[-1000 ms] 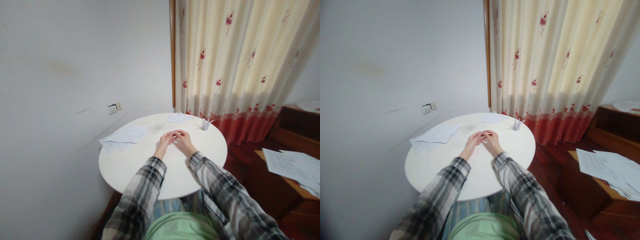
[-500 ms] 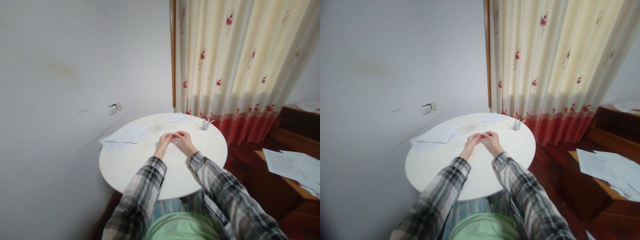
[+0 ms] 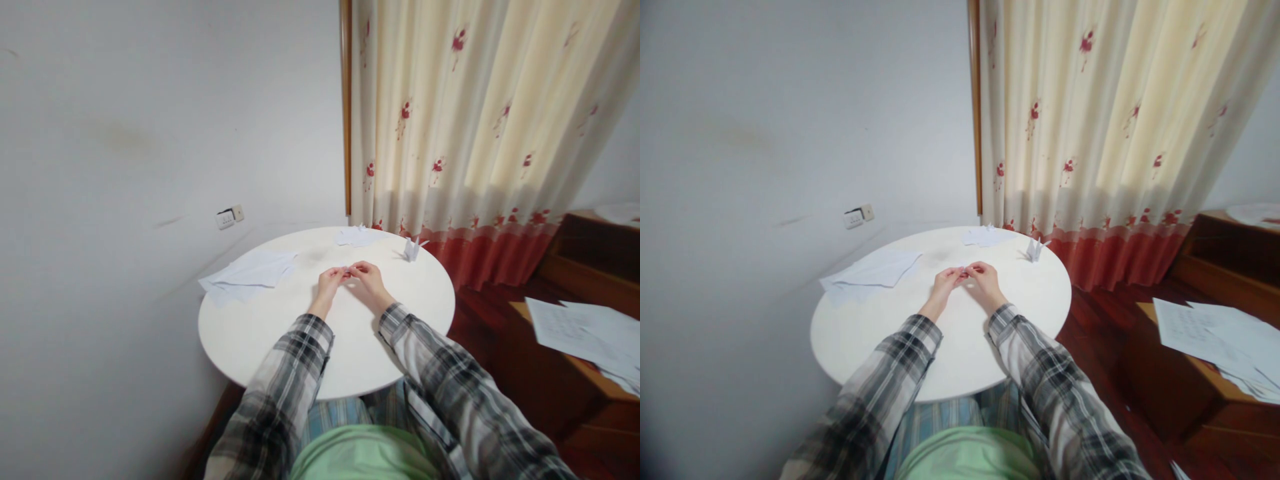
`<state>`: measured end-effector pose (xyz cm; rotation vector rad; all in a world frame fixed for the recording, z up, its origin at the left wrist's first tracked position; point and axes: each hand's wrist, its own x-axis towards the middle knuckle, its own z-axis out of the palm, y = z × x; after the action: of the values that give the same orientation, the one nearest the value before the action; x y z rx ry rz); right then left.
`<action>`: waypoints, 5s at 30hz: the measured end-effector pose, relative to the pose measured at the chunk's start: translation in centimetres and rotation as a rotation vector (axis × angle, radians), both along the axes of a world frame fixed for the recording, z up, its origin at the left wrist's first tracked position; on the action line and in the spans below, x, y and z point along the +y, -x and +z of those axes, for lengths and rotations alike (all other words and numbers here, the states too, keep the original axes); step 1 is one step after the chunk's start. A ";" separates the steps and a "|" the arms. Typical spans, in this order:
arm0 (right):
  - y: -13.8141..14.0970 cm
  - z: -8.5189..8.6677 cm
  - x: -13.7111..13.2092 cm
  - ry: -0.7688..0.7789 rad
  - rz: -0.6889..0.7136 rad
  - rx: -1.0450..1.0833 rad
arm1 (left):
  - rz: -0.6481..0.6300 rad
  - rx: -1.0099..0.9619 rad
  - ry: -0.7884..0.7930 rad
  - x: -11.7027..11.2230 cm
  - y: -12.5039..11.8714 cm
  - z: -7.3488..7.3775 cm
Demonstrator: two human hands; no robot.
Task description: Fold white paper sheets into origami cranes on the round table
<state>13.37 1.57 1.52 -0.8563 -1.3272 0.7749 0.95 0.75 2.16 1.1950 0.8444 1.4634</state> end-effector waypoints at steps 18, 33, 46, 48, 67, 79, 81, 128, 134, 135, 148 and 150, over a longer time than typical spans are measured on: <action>0.3 -0.3 0.4 0.056 0.111 0.040 | 0.015 0.085 0.031 0.1 0.2 -0.1; 0.3 -0.5 0.6 0.099 0.166 0.107 | 0.085 0.102 0.042 0.3 0.3 -0.2; 0.1 -0.8 0.9 0.090 0.078 -0.045 | 0.104 0.081 0.053 0.6 0.3 -0.6; 0.0 -0.8 0.8 0.082 0.065 -0.077 | 0.095 0.083 0.042 0.7 0.4 -0.6; 0.4 -0.4 0.2 0.128 0.154 0.065 | 0.064 0.095 0.042 0.4 0.4 -0.4; 0.2 -0.4 0.2 0.091 0.122 0.034 | 0.050 0.085 0.031 0.3 0.2 -0.2; 0.3 -0.3 0.3 0.092 0.095 0.049 | 0.047 0.098 0.024 0.2 0.2 -0.2; 0.3 -1.3 1.3 0.190 0.131 0.107 | -0.028 0.087 0.090 0.2 0.3 -0.4; 0.4 -1.0 0.8 0.226 0.171 0.088 | -0.004 0.065 0.068 0.3 0.4 -0.5; 0.4 -1.0 0.7 0.225 0.167 0.079 | -0.004 0.063 0.070 0.4 0.4 -0.6; 0.0 -0.4 0.5 0.105 -0.029 -0.067 | 0.152 0.219 -0.039 1.1 0.4 -1.0; 0.1 -0.4 0.5 0.105 -0.048 -0.069 | 0.131 0.216 -0.036 1.2 0.3 -1.1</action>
<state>13.31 2.04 1.15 -1.0025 -1.3314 0.7888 0.61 1.92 1.08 1.3641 1.0636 1.4763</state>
